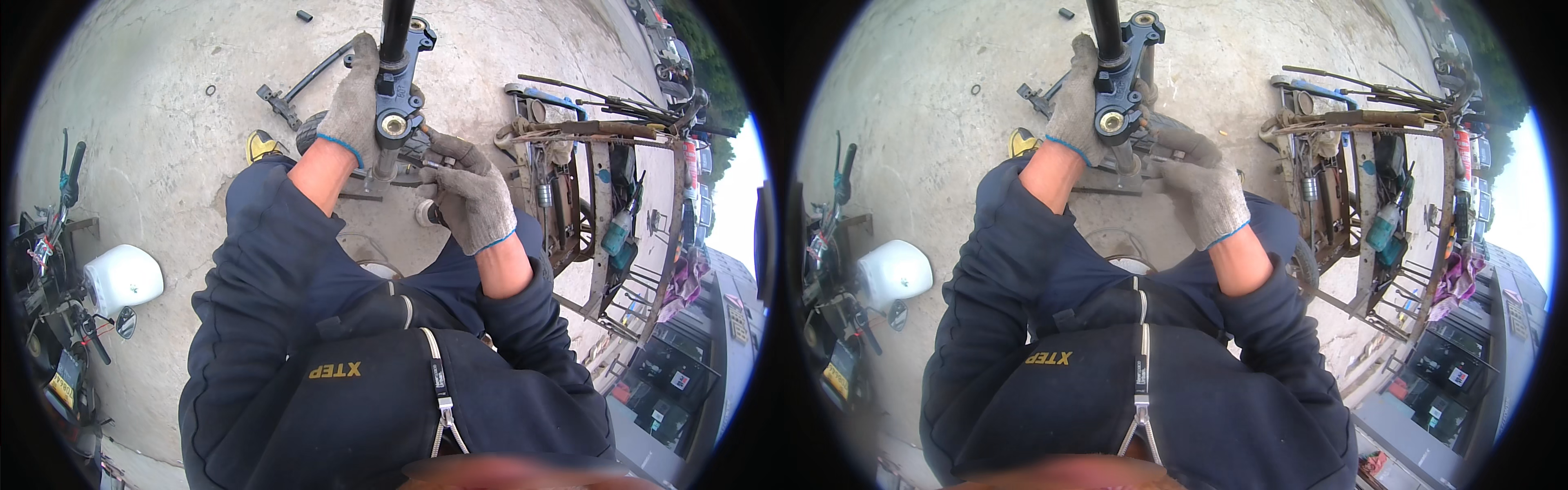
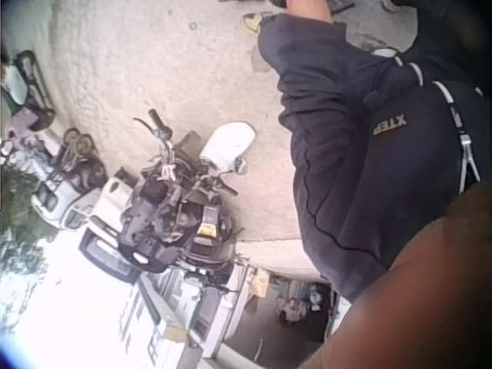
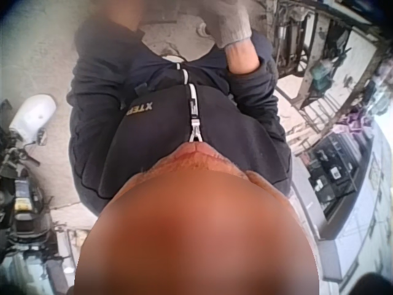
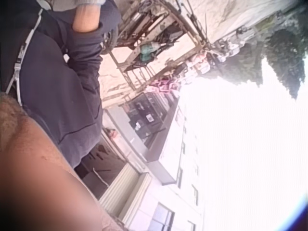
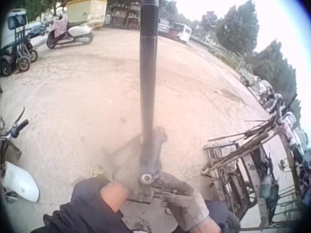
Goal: The person sits on the floor and works on a scooter front fork assembly. They use a hammer to tap the fork tube into place, insert a bolt and nut, and then use a cordless impact wrench to tighten the fastener. The person also handles the front wheel and fork components during the process.
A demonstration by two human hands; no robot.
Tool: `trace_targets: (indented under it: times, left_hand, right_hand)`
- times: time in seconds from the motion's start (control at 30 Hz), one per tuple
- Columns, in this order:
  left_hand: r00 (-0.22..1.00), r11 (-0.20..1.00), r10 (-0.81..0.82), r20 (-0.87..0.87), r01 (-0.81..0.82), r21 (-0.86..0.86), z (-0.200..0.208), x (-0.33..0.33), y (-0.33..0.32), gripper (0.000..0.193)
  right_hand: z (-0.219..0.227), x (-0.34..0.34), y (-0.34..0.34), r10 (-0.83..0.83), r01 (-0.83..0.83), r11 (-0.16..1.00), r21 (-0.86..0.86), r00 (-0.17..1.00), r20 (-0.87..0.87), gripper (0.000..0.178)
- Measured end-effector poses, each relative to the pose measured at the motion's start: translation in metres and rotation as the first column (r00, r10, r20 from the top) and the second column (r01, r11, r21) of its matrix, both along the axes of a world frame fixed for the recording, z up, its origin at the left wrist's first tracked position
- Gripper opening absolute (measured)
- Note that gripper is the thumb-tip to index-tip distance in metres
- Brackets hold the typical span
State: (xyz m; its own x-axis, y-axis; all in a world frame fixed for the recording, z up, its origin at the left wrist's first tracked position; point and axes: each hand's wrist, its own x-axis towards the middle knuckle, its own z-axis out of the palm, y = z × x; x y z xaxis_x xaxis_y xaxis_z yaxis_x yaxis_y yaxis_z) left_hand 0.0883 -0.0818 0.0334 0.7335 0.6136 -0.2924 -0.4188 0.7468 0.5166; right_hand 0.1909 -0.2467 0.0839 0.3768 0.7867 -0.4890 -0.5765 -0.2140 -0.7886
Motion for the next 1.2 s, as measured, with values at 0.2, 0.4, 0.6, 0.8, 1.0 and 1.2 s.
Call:
trace_targets:
  times: [0.2,0.4,0.6,0.8,1.0,1.2]
  left_hand:
    - [0.997,0.993,0.069,-0.044,-0.073,-0.089,0.001,0.003,0.003,0.074]
    - [0.998,0.993,0.064,-0.016,-0.065,-0.097,-0.001,0.007,0.001,0.074]
    - [0.998,0.993,0.067,-0.008,-0.068,-0.095,-0.008,0.015,0.002,0.074]
    - [0.992,0.99,0.1,-0.083,-0.107,-0.09,-0.008,0.019,0.001,0.067]
    - [0.99,0.991,0.106,-0.088,-0.113,-0.072,-0.004,0.016,0.004,0.066]
    - [0.99,0.992,0.104,-0.094,-0.111,-0.063,-0.004,0.011,0.006,0.066]
  right_hand:
    - [-0.006,0.002,0.008,-0.082,0.068,0.994,0.09,0.985,0.153,0.044]
    - [-0.002,-0.011,0.024,-0.105,0.082,0.992,0.092,0.954,0.28,0.044]
    - [-0.004,-0.014,0.029,-0.111,0.08,0.991,0.109,0.941,0.318,0.046]
    - [-0.002,-0.012,0.031,-0.158,0.116,0.986,0.123,0.887,0.434,0.044]
    - [0.002,-0.01,0.034,-0.089,0.082,0.996,0.037,0.815,0.573,0.04]
    - [-0.004,-0.021,0.036,-0.055,0.032,0.998,0.048,0.767,0.64,0.045]
